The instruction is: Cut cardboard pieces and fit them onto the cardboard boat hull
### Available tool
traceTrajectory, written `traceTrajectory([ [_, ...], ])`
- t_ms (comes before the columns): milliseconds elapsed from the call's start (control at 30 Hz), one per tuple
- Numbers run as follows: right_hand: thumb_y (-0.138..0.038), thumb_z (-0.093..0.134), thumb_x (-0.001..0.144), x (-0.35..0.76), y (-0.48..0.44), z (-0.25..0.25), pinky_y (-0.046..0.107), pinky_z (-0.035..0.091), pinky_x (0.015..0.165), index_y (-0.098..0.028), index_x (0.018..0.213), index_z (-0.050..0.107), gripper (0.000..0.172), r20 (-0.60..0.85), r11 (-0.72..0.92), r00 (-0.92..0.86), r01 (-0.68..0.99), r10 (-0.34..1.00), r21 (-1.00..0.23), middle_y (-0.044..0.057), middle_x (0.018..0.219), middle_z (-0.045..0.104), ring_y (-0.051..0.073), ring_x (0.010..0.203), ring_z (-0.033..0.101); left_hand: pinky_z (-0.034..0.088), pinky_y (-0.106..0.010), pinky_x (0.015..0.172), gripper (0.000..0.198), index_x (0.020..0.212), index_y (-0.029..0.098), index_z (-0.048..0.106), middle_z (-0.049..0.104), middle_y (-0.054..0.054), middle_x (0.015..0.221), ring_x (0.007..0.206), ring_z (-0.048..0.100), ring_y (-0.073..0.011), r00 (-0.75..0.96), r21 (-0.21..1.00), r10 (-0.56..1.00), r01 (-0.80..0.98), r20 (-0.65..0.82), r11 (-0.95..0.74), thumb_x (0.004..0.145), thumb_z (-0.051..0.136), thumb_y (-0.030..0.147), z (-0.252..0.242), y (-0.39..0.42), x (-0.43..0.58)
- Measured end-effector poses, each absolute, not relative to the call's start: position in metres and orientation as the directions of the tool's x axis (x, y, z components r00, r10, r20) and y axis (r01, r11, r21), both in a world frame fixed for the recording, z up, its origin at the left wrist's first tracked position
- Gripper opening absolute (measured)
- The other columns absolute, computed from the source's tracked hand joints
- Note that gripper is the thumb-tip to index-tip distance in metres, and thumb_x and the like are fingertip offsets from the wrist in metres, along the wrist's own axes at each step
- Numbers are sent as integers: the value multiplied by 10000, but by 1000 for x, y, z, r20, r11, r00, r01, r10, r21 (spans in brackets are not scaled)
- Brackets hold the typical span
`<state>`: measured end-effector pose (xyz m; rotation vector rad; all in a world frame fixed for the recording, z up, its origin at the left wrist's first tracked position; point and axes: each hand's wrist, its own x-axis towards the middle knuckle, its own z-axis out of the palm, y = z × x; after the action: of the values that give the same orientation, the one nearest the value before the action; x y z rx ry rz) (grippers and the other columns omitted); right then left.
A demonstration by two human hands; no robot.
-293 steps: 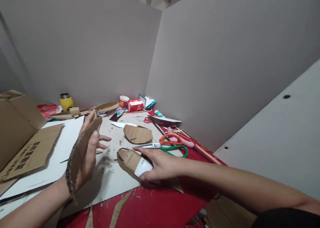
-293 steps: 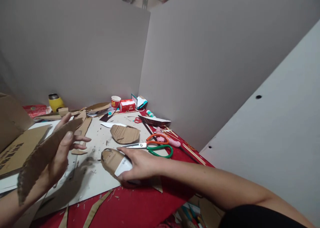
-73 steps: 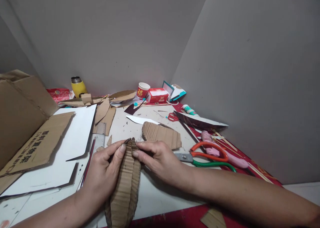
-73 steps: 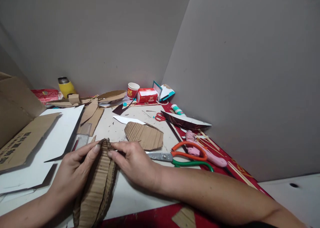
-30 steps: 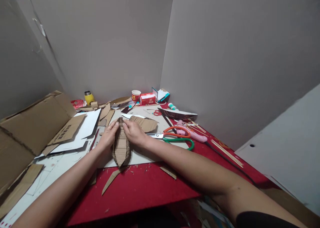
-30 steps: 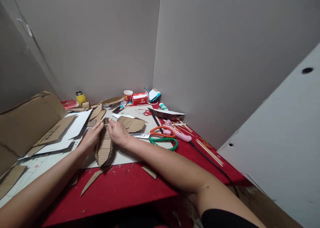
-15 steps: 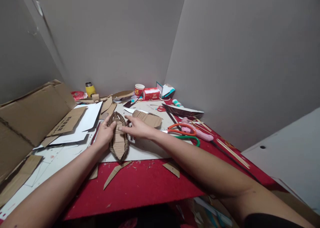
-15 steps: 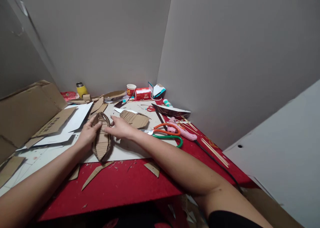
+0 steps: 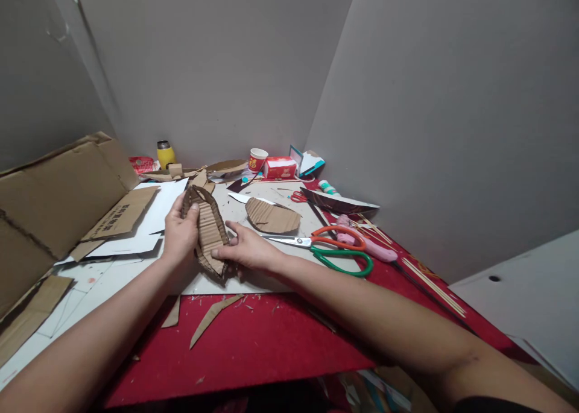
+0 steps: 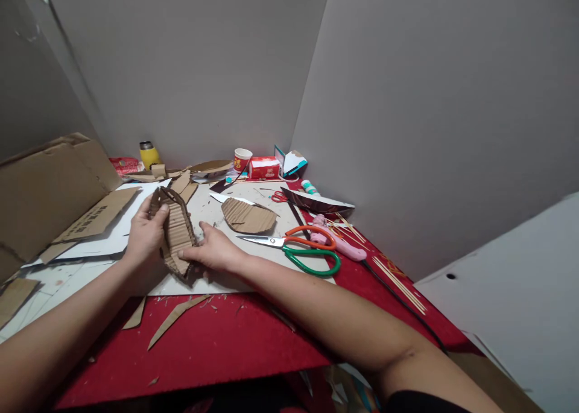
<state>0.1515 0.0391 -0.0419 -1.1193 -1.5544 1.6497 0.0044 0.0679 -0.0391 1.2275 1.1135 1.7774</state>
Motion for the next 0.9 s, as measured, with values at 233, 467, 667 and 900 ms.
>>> traceTrajectory([
  [233, -72, 528, 793, 145, 26, -29, 124, 451, 351, -96, 750, 590, 79, -248, -285, -623, 42, 742, -958, 19, 608, 642, 93, 462, 618, 501, -329, 921, 294, 1104, 209, 633, 700, -49, 1061, 1001, 646, -191, -374, 848, 781, 26, 499, -530, 814, 599, 247, -26, 70, -10],
  [467, -4, 468, 752, 135, 27, -48, 145, 474, 327, -115, 649, 556, 175, -254, -295, -520, 4, 816, -955, -19, 482, 595, 76, 355, 544, 451, -355, 993, 292, 1132, 200, 645, 687, -61, 1103, 1061, 618, -201, -338, 774, 699, 208, 630, -598, 851, 574, 230, -29, 60, -1],
  [667, -57, 494, 758, 135, 31, -52, 175, 489, 322, -126, 754, 557, 94, -251, -298, -559, 8, 790, -955, -6, 527, 628, 102, 373, 573, 440, -339, 1004, 322, 1174, 210, 632, 672, -62, 1166, 1083, 610, -196, -329, 747, 672, 230, 663, -624, 859, 573, 235, -26, 59, -2],
  [900, -69, 498, 729, 131, 31, -53, 142, 463, 315, -114, 692, 562, 86, -218, -289, -547, -47, 808, -956, 3, 517, 626, 93, 370, 574, 420, -346, 1025, 337, 1204, 223, 609, 654, -64, 1204, 1114, 592, -196, -322, 756, 686, 223, 653, -615, 873, 561, 268, -24, 55, -3],
])
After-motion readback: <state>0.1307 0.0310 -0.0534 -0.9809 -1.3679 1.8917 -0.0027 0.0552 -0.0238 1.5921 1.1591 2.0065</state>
